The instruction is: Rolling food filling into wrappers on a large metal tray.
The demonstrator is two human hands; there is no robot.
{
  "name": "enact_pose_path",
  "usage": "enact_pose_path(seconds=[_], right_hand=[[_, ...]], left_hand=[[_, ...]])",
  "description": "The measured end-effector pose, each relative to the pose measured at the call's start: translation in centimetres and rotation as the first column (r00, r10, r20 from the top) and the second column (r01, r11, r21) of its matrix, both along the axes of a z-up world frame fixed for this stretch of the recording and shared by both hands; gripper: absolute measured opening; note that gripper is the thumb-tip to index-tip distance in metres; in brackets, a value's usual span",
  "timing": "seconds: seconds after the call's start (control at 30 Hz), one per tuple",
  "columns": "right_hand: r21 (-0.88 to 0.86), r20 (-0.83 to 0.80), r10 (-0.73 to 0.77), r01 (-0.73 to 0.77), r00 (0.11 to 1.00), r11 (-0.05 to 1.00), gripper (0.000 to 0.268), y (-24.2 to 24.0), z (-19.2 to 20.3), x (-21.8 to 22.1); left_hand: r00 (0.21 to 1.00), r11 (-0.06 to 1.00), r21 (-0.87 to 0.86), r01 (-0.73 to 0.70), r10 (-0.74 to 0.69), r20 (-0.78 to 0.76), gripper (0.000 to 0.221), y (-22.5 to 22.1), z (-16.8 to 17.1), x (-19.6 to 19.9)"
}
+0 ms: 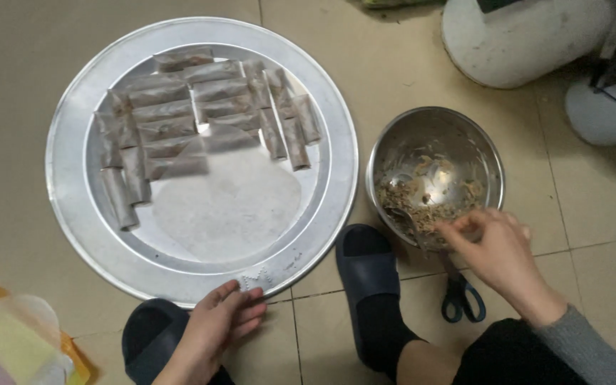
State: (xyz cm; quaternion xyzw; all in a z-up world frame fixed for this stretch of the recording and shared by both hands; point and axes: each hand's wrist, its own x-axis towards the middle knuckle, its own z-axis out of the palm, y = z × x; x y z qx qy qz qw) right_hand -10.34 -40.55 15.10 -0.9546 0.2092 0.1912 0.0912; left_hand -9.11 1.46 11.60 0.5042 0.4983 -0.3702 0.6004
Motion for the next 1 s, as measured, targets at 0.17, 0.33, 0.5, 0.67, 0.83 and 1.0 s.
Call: enact_pose_path(seconds=[0.17, 0.33, 0.5, 0.67, 0.83, 1.0], right_hand=[[0.187, -0.189, -0.048, 0.084, 0.981, 0.979, 0.041, 3.0, 1.4, -0.1], [0.258, -0.02, 0.096, -0.088, 0.995, 0.962, 0.042, 3.3, 1.6, -0.5], [0.249, 0.255, 0.198, -0.262, 0.947, 0.932, 0.033, 0.4, -0.6, 1.8], [-0.075, 0.182, 0.703, -0.703, 0.688, 0.707, 0.032, -4.1, 0.3, 6.5], [-0.35, 0.088, 0.899, -0.831, 0.43, 0.432, 0.044, -8.2, 5.9, 11.1], [-0.455, 0.019, 0.88, -0.779, 0.475, 0.431, 0.046, -12.8, 1.6, 8.8]], left_hand=[[0.989, 0.99, -0.006, 0.143, -0.144, -0.045, 0.044, -1.4, 3.0, 0.8], [0.976, 0.98, 0.008, 0.2, -0.2, 0.083, 0.038, -0.6, 1.6, 0.1], [0.913, 0.915, 0.057, 0.4, -0.403, 0.06, 0.033, -0.1, 5.0, 1.0], [0.737, 0.732, 0.153, 0.664, -0.675, 0.031, 0.028, -2.2, 11.0, 5.6], [0.469, 0.541, 0.274, 0.795, -0.835, 0.287, 0.037, -8.7, 13.5, 11.3], [0.38, 0.515, 0.279, 0.81, -0.824, 0.42, 0.037, -13.3, 7.0, 12.5]])
